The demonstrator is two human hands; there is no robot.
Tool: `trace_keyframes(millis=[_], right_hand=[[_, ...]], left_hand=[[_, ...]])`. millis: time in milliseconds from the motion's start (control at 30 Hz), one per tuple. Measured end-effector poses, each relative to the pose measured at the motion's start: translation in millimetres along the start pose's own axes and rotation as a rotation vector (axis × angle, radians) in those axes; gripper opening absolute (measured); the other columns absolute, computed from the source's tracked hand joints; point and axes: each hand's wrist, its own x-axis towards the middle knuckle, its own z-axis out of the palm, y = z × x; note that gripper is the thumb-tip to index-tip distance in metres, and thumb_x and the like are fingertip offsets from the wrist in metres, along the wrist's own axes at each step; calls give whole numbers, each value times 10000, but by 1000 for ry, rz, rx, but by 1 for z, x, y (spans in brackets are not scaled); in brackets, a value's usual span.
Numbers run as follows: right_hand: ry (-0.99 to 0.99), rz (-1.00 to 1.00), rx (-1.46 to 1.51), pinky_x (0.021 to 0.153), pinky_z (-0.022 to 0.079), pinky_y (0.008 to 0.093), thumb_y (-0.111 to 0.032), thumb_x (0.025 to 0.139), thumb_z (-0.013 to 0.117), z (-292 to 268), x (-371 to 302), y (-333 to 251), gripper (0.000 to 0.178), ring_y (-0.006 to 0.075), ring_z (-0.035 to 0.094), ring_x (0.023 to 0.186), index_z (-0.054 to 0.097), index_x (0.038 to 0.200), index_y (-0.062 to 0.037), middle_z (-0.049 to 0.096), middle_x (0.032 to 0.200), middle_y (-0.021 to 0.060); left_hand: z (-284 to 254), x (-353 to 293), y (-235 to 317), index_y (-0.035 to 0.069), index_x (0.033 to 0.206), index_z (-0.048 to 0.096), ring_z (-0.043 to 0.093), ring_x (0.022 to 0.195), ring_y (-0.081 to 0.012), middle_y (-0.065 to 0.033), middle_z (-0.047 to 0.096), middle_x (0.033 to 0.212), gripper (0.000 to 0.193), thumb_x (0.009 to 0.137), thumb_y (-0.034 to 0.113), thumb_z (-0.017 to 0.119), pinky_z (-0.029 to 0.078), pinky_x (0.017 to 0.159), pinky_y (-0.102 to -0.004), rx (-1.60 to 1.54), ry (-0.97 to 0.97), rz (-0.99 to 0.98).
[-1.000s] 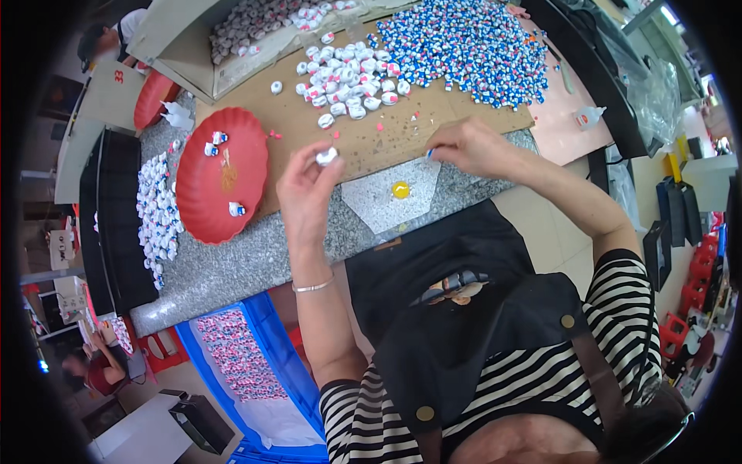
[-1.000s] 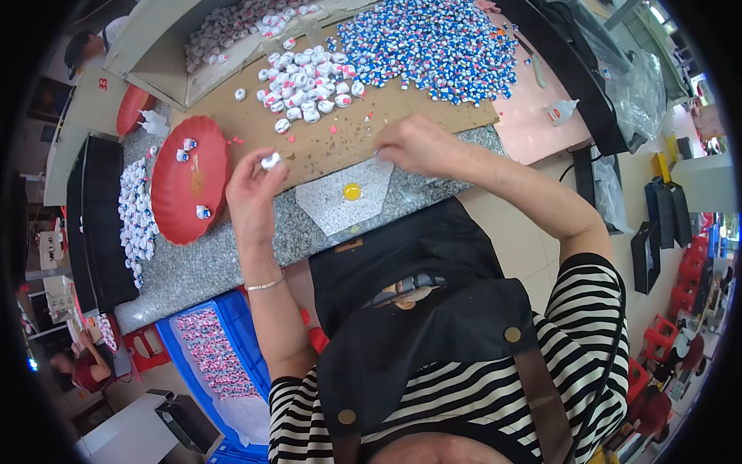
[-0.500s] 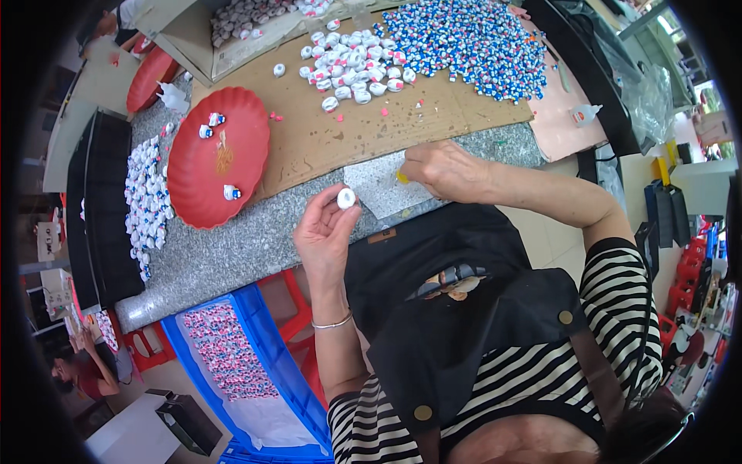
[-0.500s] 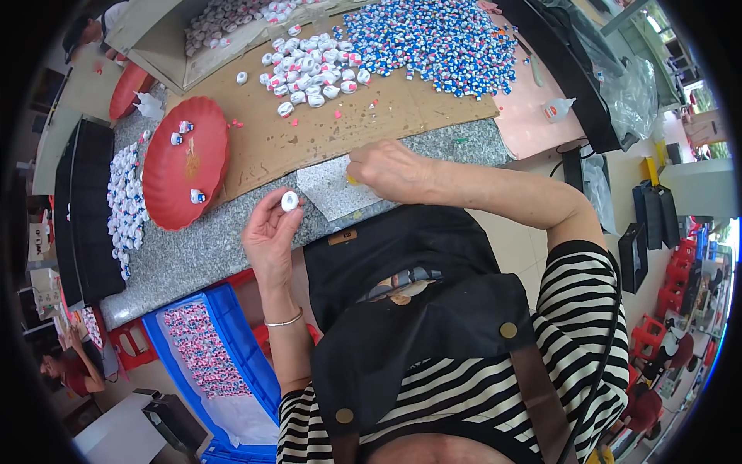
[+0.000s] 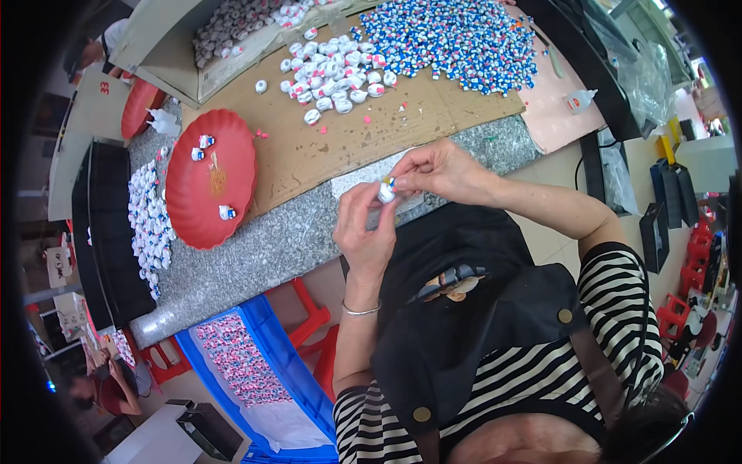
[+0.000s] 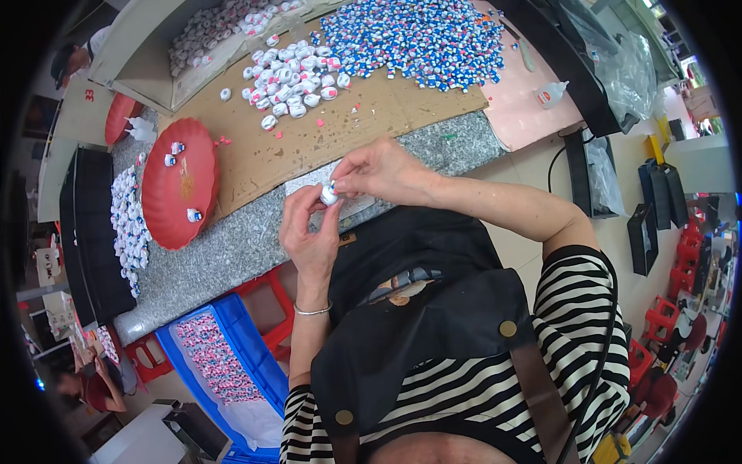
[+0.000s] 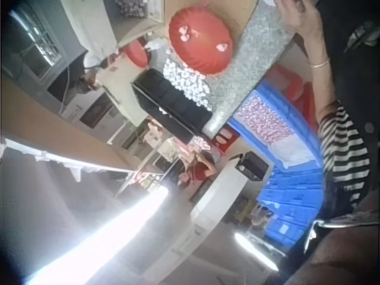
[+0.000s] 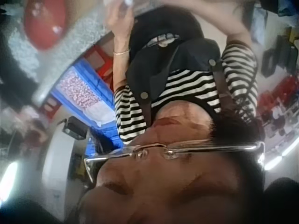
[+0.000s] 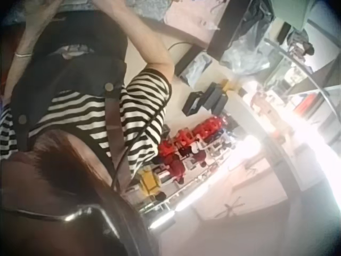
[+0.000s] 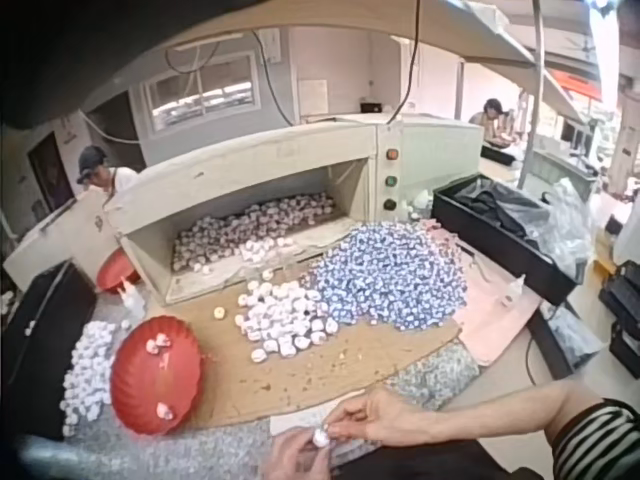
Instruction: The person assembles small figurines by applying glue and joining parts together by hand, placing the assembled figurines onto a red tray. The person also transfers components between storage containers and the table using trays.
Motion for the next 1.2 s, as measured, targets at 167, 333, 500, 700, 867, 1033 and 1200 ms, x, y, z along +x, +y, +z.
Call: trace_keyframes(millis=[167, 333, 500, 700, 867, 1033, 1200], right_hand=[[-27, -195, -127, 662, 499, 260, -75, 833, 642, 0, -14, -9, 136, 141, 633, 735, 648, 931, 21, 661, 802, 75], [-151, -597, -594, 587, 462, 319, -38, 775, 683, 0, -15, -24, 116, 236, 613, 676, 660, 881, 2, 626, 759, 107], [-134, -545, -567, 604, 445, 315, -51, 789, 667, 11, -8, -44, 93, 222, 583, 681, 658, 871, -9, 610, 739, 101], [-169, -275, -273, 835, 474, 287, -52, 860, 597, 26, 17, -38, 395, 160, 578, 932, 534, 1250, -64, 595, 1103, 75], [-115, -316, -388, 863, 465, 263, -41, 875, 575, 9, 37, -30, 400, 124, 554, 969, 489, 1264, 5, 557, 1147, 81], [-106, -304, -554, 790, 467, 232, -39, 855, 592, 13, 46, -52, 292, 107, 564, 867, 567, 1139, 26, 568, 1080, 75], [-65, -295, -614, 797, 449, 220, -12, 862, 564, -1, 59, -68, 275, 100, 560, 871, 572, 1135, 18, 584, 1041, 66]], left_hand=[[-16, 7, -4, 0, 1086, 642, 624, 746, -133, -90, 624, 945, 323, 770, -63, 663, 506, 642, -222, -395, -320, -216], [-29, 19, 7, -29, 994, 658, 582, 646, -90, -56, 598, 790, 155, 879, 19, 567, 462, 566, -204, -530, -533, -394], [-39, 28, 16, -13, 1017, 661, 569, 644, -75, -37, 577, 762, 170, 884, 46, 573, 446, 548, -198, -566, -450, -377], [-68, 42, 1, 12, 1124, 629, 585, 691, -73, -17, 593, 767, 247, 890, 79, 584, 474, 618, -216, -551, -218, -557], [-133, 76, -38, 18, 1022, 648, 609, 678, -259, -145, 602, 774, 219, 806, 28, 613, 490, 629, -331, 194, 154, -152], [-167, 95, -81, 45, 1059, 632, 604, 916, -343, -189, 605, 1004, 278, 783, 73, 630, 493, 781, -393, 605, 116, -43], [-222, 85, -66, 2, 1014, 630, 579, 962, -349, -196, 579, 1032, 271, 756, 80, 660, 486, 806, -415, 616, 291, -7]])
